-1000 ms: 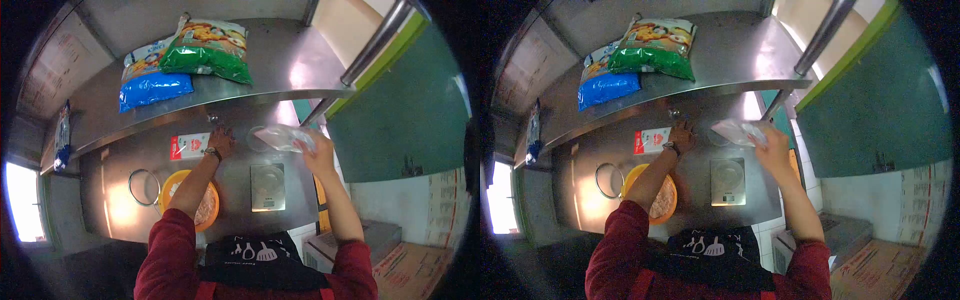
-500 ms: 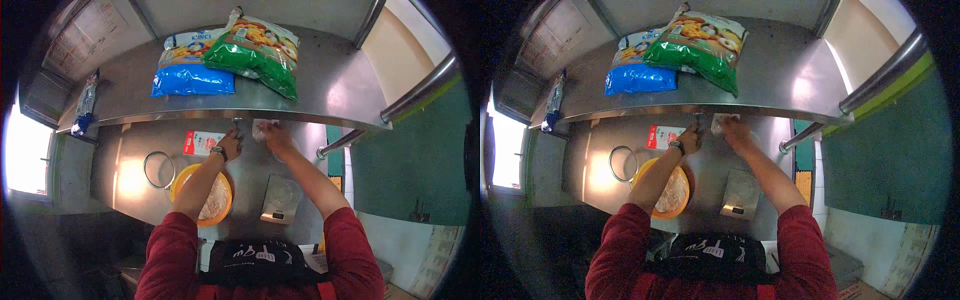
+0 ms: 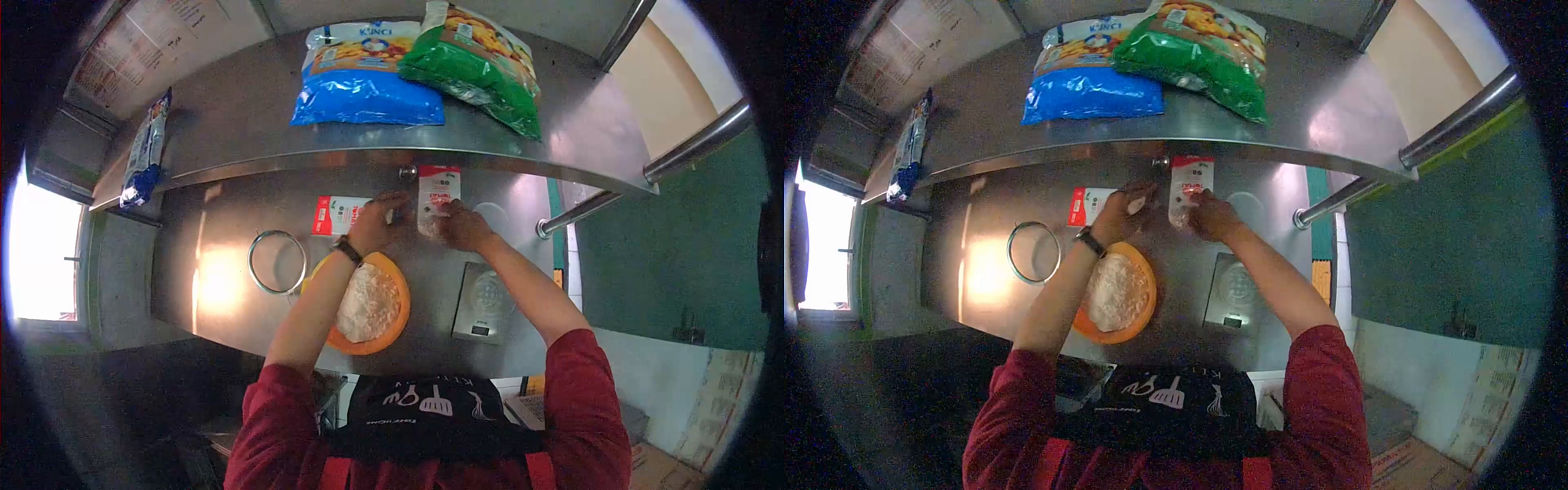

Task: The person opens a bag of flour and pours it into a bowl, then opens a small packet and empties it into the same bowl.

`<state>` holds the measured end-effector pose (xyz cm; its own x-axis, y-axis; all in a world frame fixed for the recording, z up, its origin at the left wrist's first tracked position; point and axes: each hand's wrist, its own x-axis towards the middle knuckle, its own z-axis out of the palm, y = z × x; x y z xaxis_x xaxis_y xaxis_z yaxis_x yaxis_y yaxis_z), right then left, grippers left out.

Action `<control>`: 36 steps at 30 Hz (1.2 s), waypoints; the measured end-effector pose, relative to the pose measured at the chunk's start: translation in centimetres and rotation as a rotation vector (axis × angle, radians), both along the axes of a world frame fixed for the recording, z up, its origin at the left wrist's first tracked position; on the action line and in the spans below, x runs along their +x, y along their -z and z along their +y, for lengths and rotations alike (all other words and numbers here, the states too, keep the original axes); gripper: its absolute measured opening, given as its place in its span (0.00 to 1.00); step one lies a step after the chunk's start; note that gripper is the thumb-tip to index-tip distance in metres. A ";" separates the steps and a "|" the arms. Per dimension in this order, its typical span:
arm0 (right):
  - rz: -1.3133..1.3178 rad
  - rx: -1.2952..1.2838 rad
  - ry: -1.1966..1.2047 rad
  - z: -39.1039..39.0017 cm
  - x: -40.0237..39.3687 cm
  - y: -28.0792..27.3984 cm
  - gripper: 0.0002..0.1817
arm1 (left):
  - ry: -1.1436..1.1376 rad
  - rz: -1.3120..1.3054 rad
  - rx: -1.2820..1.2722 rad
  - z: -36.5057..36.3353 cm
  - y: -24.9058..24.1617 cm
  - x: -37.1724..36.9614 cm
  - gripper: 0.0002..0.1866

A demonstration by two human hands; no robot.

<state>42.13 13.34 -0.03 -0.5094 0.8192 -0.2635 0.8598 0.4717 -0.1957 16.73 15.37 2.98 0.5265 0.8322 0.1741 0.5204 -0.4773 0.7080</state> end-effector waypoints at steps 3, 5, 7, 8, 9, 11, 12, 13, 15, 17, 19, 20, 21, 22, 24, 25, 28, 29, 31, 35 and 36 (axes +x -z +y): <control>-0.114 0.298 -0.105 1.4 0.6 8.5 0.24 | -0.068 -0.172 -0.002 -4.0 -4.4 -2.9 0.16; -0.032 0.257 0.019 -0.3 -1.0 5.2 0.22 | -0.159 -0.323 -0.011 -6.8 -6.3 -5.4 0.17; 0.054 0.218 0.142 -1.4 -2.4 3.1 0.20 | -0.172 -0.370 0.016 -9.4 -7.2 -8.2 0.16; 0.001 0.208 0.199 -1.6 -2.9 2.8 0.19 | -0.189 -0.415 0.051 -10.9 -7.2 -9.8 0.14; -0.053 0.200 0.253 -1.9 -3.5 2.8 0.17 | -0.195 -0.419 0.042 -12.6 -6.7 -11.5 0.14; -0.052 0.220 0.325 -1.7 -4.2 3.5 0.15 | -0.357 -0.449 -0.071 -15.3 -5.6 -14.0 0.11; -0.072 0.300 0.316 -2.1 -4.5 3.6 0.14 | -0.370 -0.473 -0.067 -16.2 -5.6 -14.9 0.11; -0.090 0.373 0.304 -2.4 -4.6 3.8 0.14 | -0.391 -0.446 -0.054 -17.3 -5.8 -16.0 0.10; -0.121 0.293 0.326 -2.8 -4.7 2.5 0.14 | -0.426 -0.424 -0.048 -19.5 -5.8 -17.4 0.09; -0.144 0.221 0.353 -2.9 -4.9 2.2 0.13 | -0.461 -0.343 -0.094 -21.0 -5.7 -18.6 0.10; -0.170 0.280 0.263 -3.2 -3.6 3.8 0.11 | -0.450 -0.351 -0.066 -21.8 -5.1 -19.4 0.10; -0.173 0.279 0.258 -3.5 -3.4 3.6 0.11 | -0.425 -0.351 -0.037 -22.2 -5.0 -19.6 0.09; -0.177 0.306 0.264 -3.7 -3.2 3.5 0.11 | -0.428 -0.352 -0.038 -22.5 -5.0 -19.7 0.09; -0.179 0.333 0.273 -4.0 -3.1 3.3 0.12 | -0.422 -0.336 -0.005 -22.8 -5.0 -19.6 0.09; -0.065 0.415 0.296 -4.9 -3.2 3.0 0.11 | -0.411 -0.310 0.032 -23.4 -5.0 -19.5 0.10; 0.045 0.499 0.317 -5.2 -3.2 2.8 0.10 | -0.403 -0.326 0.039 -23.6 -4.7 -19.4 0.10; 0.101 0.558 0.115 -5.2 -2.0 2.8 0.09 | -0.381 -0.352 0.062 -24.0 -4.9 -18.5 0.10; 0.103 0.567 0.120 -5.6 -2.1 1.9 0.09 | -0.372 -0.361 0.068 -24.2 -5.1 -18.2 0.10; 0.182 0.508 0.097 -6.7 -3.0 -1.0 0.06 | -0.348 -0.334 0.106 -24.4 -5.5 -17.9 0.10; 0.530 0.178 0.118 -7.0 -0.5 -2.9 0.04 | -0.364 -0.302 0.162 -24.6 -5.4 -17.7 0.09; 0.800 0.059 0.301 -7.1 0.2 -3.9 0.04 | -0.364 -0.302 0.171 -24.6 -5.4 -17.6 0.09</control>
